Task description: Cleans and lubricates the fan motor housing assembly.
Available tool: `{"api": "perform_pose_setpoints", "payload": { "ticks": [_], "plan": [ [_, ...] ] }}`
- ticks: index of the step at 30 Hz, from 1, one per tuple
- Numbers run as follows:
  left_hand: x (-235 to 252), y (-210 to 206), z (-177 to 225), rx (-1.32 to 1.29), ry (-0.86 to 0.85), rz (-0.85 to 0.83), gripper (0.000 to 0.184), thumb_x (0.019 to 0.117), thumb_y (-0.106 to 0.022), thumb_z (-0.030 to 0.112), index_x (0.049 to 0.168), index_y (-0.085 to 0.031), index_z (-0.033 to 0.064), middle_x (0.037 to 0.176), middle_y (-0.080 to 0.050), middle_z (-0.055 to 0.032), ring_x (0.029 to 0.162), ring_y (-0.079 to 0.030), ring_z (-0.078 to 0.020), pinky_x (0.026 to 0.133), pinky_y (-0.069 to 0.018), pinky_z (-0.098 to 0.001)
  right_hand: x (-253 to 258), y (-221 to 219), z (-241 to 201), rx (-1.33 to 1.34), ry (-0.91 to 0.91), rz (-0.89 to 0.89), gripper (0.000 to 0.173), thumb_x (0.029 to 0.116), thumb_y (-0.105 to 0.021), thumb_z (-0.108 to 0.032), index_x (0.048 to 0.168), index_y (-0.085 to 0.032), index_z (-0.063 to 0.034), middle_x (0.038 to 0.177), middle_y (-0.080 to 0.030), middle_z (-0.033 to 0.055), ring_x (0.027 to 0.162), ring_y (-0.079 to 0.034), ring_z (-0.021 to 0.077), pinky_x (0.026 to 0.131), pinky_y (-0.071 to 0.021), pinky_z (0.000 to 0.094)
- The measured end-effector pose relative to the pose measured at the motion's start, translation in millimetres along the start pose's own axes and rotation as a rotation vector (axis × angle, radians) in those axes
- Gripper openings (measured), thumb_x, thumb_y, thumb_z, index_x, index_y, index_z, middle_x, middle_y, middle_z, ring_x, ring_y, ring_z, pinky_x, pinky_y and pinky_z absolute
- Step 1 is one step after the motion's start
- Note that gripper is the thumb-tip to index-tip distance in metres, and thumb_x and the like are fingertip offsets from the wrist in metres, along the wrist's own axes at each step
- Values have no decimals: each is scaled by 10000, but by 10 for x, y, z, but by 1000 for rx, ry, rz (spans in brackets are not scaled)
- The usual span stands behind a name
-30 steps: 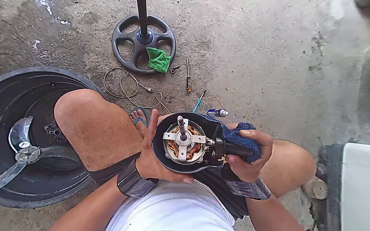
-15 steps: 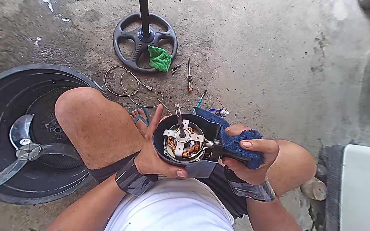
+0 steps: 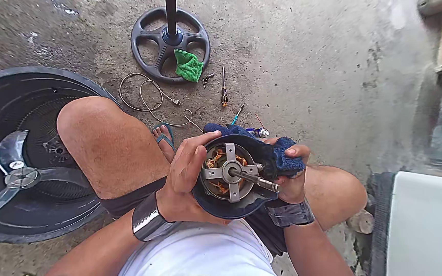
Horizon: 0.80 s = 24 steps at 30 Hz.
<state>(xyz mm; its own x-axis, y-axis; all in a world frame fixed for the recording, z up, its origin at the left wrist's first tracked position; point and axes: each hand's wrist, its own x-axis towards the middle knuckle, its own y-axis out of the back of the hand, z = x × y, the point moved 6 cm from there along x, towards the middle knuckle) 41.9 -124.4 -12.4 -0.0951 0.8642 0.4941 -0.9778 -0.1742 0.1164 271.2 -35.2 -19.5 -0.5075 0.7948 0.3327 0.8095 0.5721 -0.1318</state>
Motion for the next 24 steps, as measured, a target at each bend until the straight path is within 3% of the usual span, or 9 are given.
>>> {"api": "perform_pose_setpoints", "payload": {
  "ticks": [3,9,12,19,24],
  "plan": [
    [31,17,21,42,-17,-19,1177,608,-905,575,1556,-293,241,1527,-479,-100,1382,-486,-280,1157,-405,-522,2,-15,19,20,-15,-4,499,902,-788,-317,1355,-580,-306,1295,-652,-27,1237,-601,145,1063,-502,328],
    [-1,27,-38,15,-24,-2,1228,611,-901,596,1594,-214,330,1540,-469,-105,1385,-486,-304,1159,-391,-556,-21,-70,17,5,-18,45,479,934,-756,-300,1370,-559,-309,1313,-643,-63,1226,-605,92,1037,-513,265],
    [-7,56,-70,-39,-51,17,1270,588,-935,537,1599,-180,388,1543,-473,-105,1387,-489,-318,1170,-386,-561,-12,-95,2,-20,3,54,485,925,-770,-301,1365,-566,-295,1298,-652,-46,1203,-620,105,1019,-528,271],
    [38,148,-45,-24,-109,-43,1148,673,-880,527,1584,-196,390,1542,-465,-59,1408,-463,-292,1167,-379,-550,-38,-125,-7,75,6,21,543,872,-823,-220,1357,-587,-291,1327,-644,16,1266,-595,196,1060,-515,369],
    [183,133,-43,-60,-101,-107,1248,597,-942,463,1595,-203,336,1541,-465,-103,1388,-479,-329,1140,-434,-532,-64,-68,60,161,-53,27,548,849,-832,-127,1327,-603,-267,1322,-641,29,1225,-619,188,1019,-545,359]
  ]
}}
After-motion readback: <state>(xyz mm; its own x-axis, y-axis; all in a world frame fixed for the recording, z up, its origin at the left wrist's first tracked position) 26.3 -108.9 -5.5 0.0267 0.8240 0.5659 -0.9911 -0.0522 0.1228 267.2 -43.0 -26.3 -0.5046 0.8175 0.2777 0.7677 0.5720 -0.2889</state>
